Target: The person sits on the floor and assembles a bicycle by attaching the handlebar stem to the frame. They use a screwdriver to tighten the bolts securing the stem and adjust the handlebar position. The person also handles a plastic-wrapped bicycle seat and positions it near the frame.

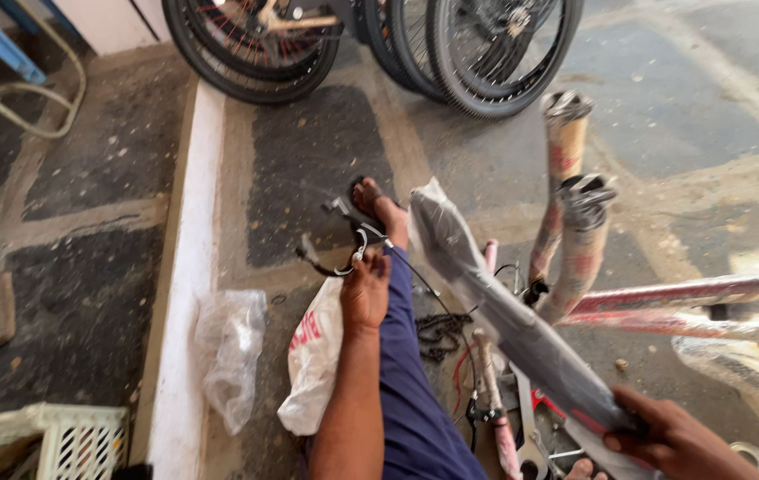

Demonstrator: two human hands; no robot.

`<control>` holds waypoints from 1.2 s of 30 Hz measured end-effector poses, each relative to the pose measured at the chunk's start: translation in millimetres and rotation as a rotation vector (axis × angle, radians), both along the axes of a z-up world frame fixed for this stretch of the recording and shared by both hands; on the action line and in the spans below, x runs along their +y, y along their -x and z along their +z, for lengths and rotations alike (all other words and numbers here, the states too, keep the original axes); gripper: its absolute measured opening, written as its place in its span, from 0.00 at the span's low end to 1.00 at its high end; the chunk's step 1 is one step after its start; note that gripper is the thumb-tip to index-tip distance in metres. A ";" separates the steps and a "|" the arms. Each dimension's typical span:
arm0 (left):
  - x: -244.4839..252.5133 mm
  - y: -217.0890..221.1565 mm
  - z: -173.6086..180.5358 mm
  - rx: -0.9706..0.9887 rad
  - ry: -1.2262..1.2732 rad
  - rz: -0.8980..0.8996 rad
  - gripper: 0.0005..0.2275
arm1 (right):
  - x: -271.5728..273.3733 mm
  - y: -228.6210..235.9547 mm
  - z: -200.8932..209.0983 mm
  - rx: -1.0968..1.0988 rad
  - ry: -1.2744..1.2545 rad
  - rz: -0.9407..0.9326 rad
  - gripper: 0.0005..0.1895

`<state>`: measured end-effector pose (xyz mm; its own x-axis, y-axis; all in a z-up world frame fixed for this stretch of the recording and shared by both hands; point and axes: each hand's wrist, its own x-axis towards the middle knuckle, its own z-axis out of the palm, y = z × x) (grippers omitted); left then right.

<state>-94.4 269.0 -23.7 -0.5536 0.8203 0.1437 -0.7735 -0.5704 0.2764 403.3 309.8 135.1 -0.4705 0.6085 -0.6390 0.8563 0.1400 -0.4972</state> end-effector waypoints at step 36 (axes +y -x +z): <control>-32.8 -20.2 76.9 1.173 0.549 0.321 0.19 | 28.9 -34.2 -3.6 -0.243 -0.225 0.101 0.39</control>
<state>-74.2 236.2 53.3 -0.5084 0.7823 0.3599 0.2253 -0.2825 0.9324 437.5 338.7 131.5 -0.3860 0.7051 -0.5948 0.9221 0.3130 -0.2273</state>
